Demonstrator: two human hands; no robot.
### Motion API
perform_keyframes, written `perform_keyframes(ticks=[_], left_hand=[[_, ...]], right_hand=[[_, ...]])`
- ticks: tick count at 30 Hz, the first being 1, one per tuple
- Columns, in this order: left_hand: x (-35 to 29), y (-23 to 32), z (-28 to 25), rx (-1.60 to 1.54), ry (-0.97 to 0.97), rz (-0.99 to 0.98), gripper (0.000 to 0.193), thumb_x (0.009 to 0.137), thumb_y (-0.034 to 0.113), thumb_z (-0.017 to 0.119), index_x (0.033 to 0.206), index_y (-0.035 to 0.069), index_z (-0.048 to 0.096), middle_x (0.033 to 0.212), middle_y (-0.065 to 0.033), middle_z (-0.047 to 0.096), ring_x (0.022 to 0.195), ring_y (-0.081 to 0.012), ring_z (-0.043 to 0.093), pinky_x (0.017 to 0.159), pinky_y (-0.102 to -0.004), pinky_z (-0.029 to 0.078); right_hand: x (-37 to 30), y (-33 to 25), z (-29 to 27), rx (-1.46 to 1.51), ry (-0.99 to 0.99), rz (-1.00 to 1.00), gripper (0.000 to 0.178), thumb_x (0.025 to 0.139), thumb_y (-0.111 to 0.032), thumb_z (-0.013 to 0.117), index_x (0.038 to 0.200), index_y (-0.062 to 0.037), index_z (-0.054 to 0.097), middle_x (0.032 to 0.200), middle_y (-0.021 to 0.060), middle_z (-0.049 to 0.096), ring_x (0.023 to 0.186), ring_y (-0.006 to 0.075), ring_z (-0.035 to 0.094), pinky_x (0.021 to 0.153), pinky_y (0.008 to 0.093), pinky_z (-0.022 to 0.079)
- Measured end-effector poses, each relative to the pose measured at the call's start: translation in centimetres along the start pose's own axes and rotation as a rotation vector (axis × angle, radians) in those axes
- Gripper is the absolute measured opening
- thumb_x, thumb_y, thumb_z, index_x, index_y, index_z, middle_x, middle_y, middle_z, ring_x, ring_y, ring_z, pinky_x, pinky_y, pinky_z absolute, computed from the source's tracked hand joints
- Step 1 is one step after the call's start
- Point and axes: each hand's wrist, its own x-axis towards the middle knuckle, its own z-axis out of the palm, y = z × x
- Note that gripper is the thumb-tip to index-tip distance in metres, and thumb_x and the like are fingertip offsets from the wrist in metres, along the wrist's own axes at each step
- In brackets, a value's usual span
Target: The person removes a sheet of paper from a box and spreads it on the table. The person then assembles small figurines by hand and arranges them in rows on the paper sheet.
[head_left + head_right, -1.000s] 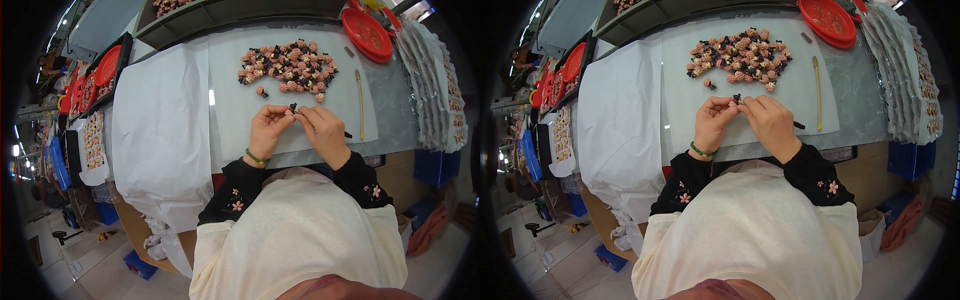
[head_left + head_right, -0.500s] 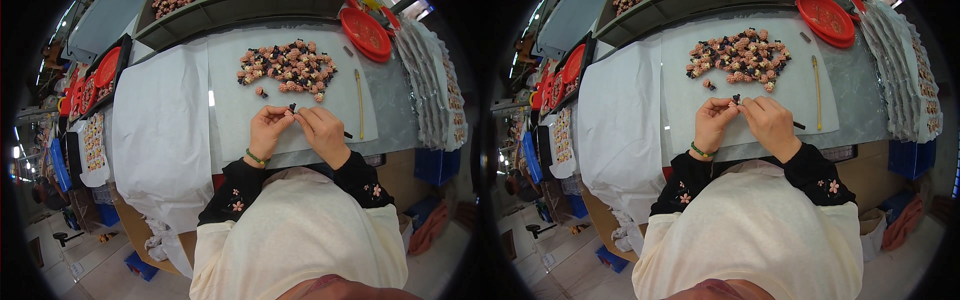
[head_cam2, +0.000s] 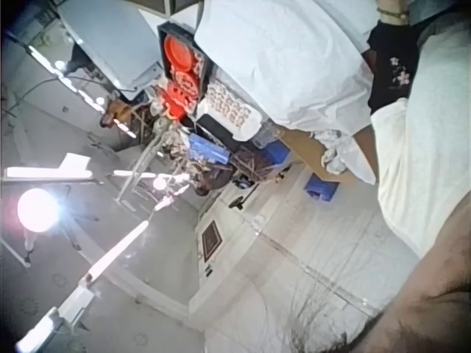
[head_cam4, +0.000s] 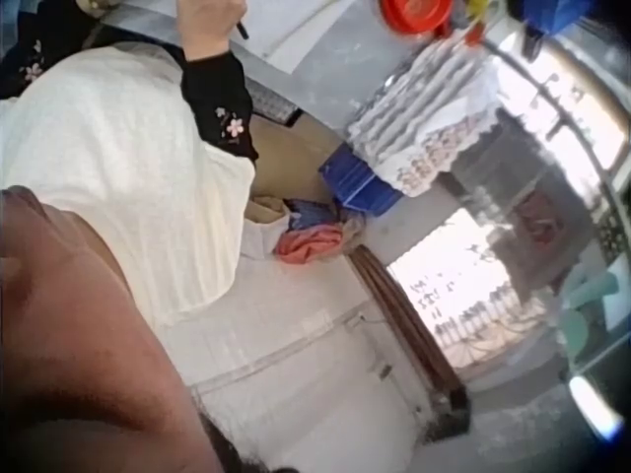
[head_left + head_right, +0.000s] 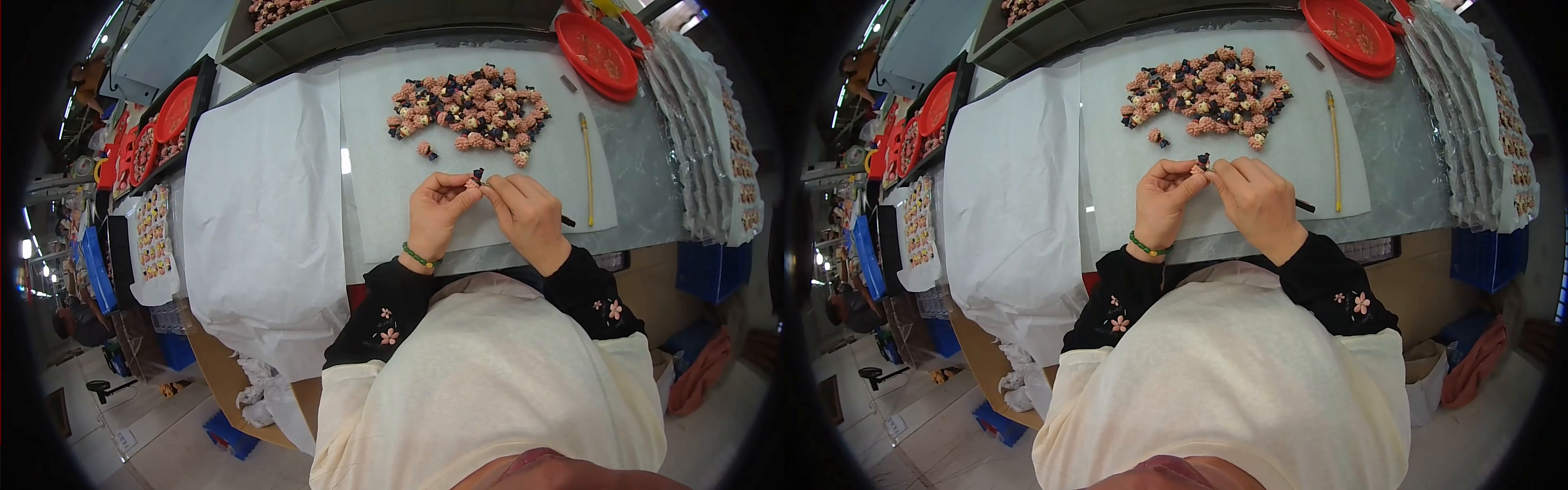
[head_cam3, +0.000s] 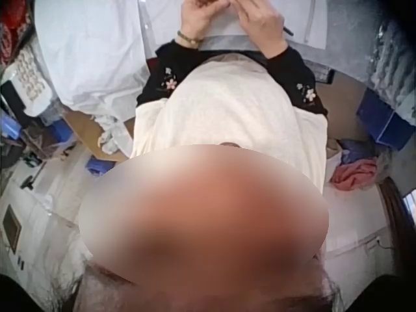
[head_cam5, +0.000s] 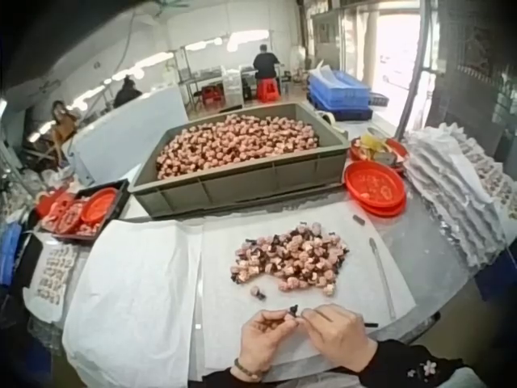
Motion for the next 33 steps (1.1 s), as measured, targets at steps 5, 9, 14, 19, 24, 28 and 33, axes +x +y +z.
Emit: perform_keyframes(ticks=[5,9,14,19,24,28,33], left_hand=[[-0.05,0.04,0.01,0.020,-0.003,-0.004,0.018,0.075,-0.006,0.061,0.092,-0.003,0.054,0.088,-0.0094,0.060,0.078,-0.0113,0.057,0.074,-0.0218,0.047],[-0.05,-0.04,-0.03,0.024,0.009,0.002,0.019,0.074,-0.006,0.062,0.092,-0.003,0.054,0.088,-0.0093,0.060,0.078,-0.0112,0.057,0.073,-0.0219,0.046],[-0.01,0.15,0.21,0.036,0.010,0.009,0.020,0.074,-0.006,0.062,0.092,-0.003,0.054,0.087,-0.0094,0.060,0.078,-0.0115,0.057,0.073,-0.0224,0.047],[-0.03,-0.02,0.10,0.029,0.015,0.007,0.020,0.074,-0.006,0.062,0.092,-0.004,0.054,0.087,-0.0094,0.060,0.078,-0.0118,0.057,0.073,-0.0226,0.047],[-0.14,0.12,0.13,0.048,0.016,0.002,0.020,0.074,-0.006,0.062,0.092,-0.004,0.054,0.087,-0.0093,0.060,0.078,-0.0119,0.057,0.074,-0.0228,0.047],[-0.17,0.19,0.19,0.048,0.020,0.009,0.020,0.074,-0.006,0.062,0.092,-0.004,0.054,0.087,-0.0092,0.060,0.078,-0.0119,0.057,0.074,-0.0229,0.047],[-0.15,0.20,0.26,0.044,0.014,0.011,0.020,0.073,-0.005,0.063,0.091,-0.004,0.054,0.086,-0.0088,0.060,0.077,-0.0115,0.057,0.073,-0.0228,0.047]], right_hand=[[-0.06,0.01,-0.07,-0.018,-0.003,0.020,0.009,0.075,-0.013,0.062,0.079,-0.0066,0.057,0.067,0.0051,0.054,0.060,0.0224,0.054,0.049,0.0320,0.042],[0.08,0.14,-0.30,-0.041,-0.037,-0.024,0.009,0.075,-0.012,0.062,0.080,-0.0066,0.057,0.067,0.0050,0.054,0.060,0.0221,0.055,0.049,0.0321,0.042],[0.05,0.33,-0.24,-0.027,-0.033,-0.049,0.009,0.074,-0.012,0.062,0.079,-0.0064,0.057,0.067,0.0051,0.055,0.061,0.0219,0.055,0.050,0.0318,0.042],[-0.14,0.08,0.13,-0.041,0.004,0.000,0.009,0.073,-0.011,0.063,0.079,-0.0066,0.057,0.068,0.0050,0.055,0.061,0.0218,0.055,0.050,0.0318,0.043],[0.02,0.24,-0.33,-0.045,-0.052,-0.036,0.008,0.074,-0.011,0.063,0.079,-0.0067,0.058,0.067,0.0050,0.055,0.060,0.0220,0.055,0.049,0.0320,0.042],[-0.04,0.16,-0.11,-0.041,-0.014,-0.027,0.008,0.074,-0.011,0.063,0.079,-0.0066,0.058,0.067,0.0050,0.055,0.060,0.0220,0.055,0.049,0.0320,0.042],[-0.08,-0.01,-0.17,-0.041,-0.006,-0.022,0.009,0.074,-0.012,0.063,0.079,-0.0060,0.058,0.068,0.0052,0.055,0.060,0.0221,0.055,0.049,0.0318,0.042]])
